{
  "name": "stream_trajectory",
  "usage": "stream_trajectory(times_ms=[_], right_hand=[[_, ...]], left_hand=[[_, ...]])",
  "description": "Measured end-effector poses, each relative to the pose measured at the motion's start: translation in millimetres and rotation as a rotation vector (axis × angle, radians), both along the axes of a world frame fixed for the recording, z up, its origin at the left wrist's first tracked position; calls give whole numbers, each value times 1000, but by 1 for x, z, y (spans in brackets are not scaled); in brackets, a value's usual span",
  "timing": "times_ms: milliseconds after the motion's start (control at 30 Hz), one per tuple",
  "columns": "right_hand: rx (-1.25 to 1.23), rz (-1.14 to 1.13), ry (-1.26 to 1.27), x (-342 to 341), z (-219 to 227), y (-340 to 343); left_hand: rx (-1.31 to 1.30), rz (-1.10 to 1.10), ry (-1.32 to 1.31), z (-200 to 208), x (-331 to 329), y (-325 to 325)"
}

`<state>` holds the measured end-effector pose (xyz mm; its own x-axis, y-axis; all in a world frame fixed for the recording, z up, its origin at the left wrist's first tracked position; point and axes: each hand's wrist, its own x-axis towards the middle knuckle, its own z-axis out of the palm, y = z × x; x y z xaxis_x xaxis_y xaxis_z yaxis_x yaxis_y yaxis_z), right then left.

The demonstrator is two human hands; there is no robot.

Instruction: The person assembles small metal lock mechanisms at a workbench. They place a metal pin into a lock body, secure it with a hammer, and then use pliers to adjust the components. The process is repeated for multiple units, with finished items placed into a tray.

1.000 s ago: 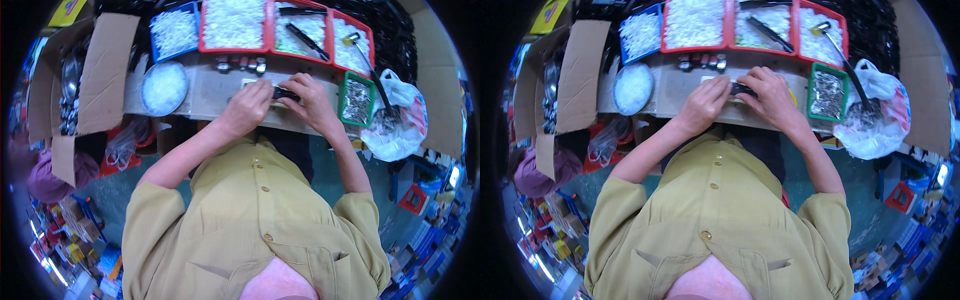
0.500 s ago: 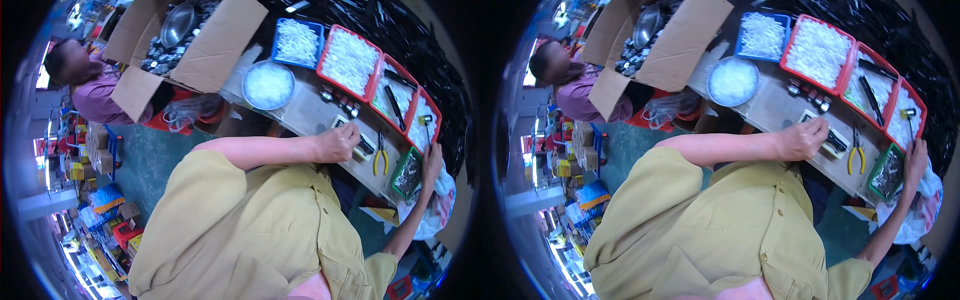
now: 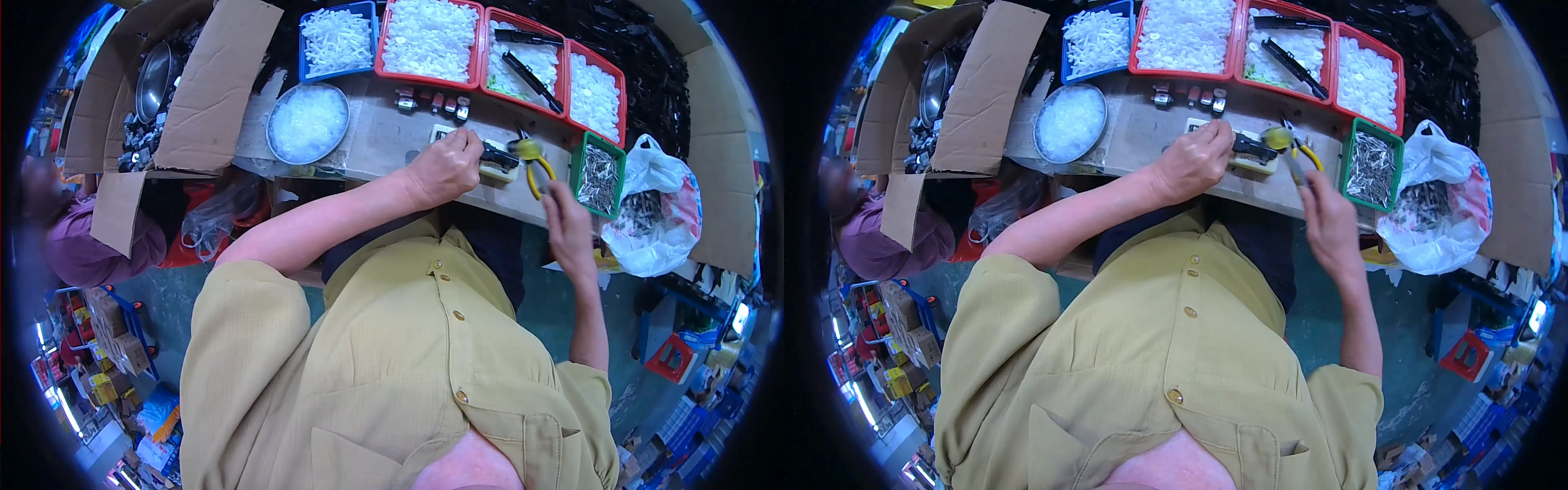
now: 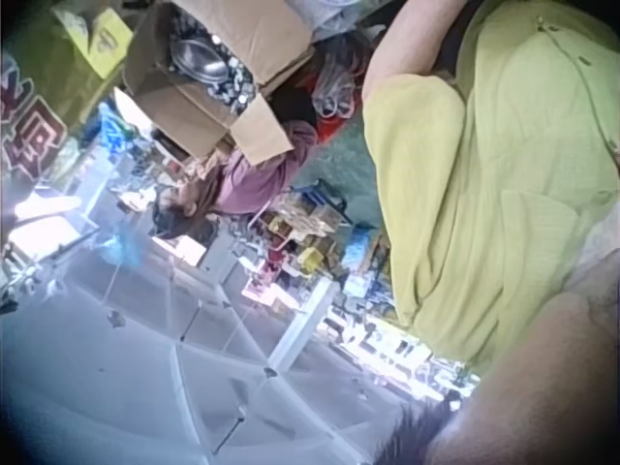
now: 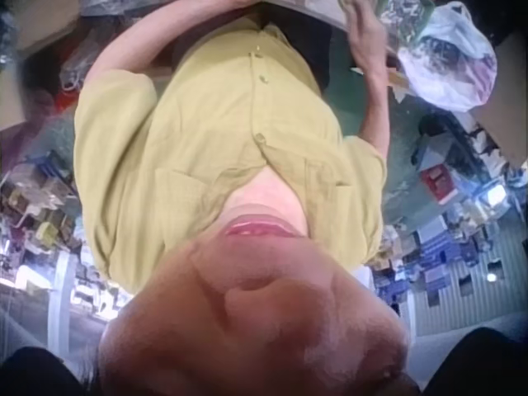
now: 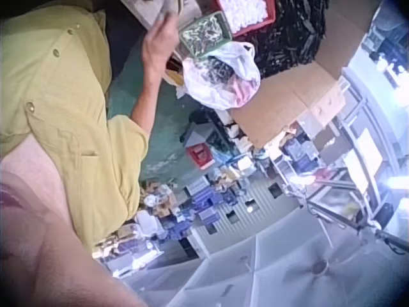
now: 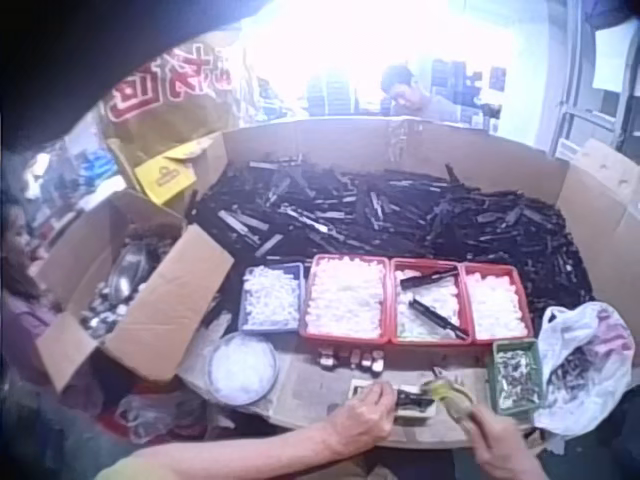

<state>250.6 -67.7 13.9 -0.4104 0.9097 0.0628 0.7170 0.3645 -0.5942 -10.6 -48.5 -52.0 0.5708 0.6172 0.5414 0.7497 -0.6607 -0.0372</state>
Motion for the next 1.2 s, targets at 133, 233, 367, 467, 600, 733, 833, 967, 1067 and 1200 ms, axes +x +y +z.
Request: stream_trajectory(times_ms=[133, 233, 367, 467, 600, 733, 833, 967, 1067, 1200], right_hand=[[64, 5, -55, -16, 15, -6], [249, -81, 206, -29, 47, -18], [170, -7, -185, -18, 6, -14], [251, 30, -139, -24, 17, -11], [474, 13, 25, -26, 21, -13], [111, 4, -237, -24, -2, -18], [79, 7, -235, -24, -1, -16], [50, 8, -222, -22, -1, -13], [63, 13, -223, -21, -2, -11], [85, 65, -160, -24, 23, 1]], left_hand=[[-26, 12, 26, -1, -1, -2], [-26, 16, 15, -4, -2, -2], [-11, -7, 34, -4, 1, -2], [-11, -4, 33, -4, 1, 1], [-4, 15, 52, -1, 0, -5], [23, 31, 60, 1, 1, -2], [-81, 39, 50, 7, 0, -7], [-100, 34, -208, 18, 2, -26], [-161, 14, -182, 10, 15, -36], [-144, 17, -124, 0, 18, -36]])
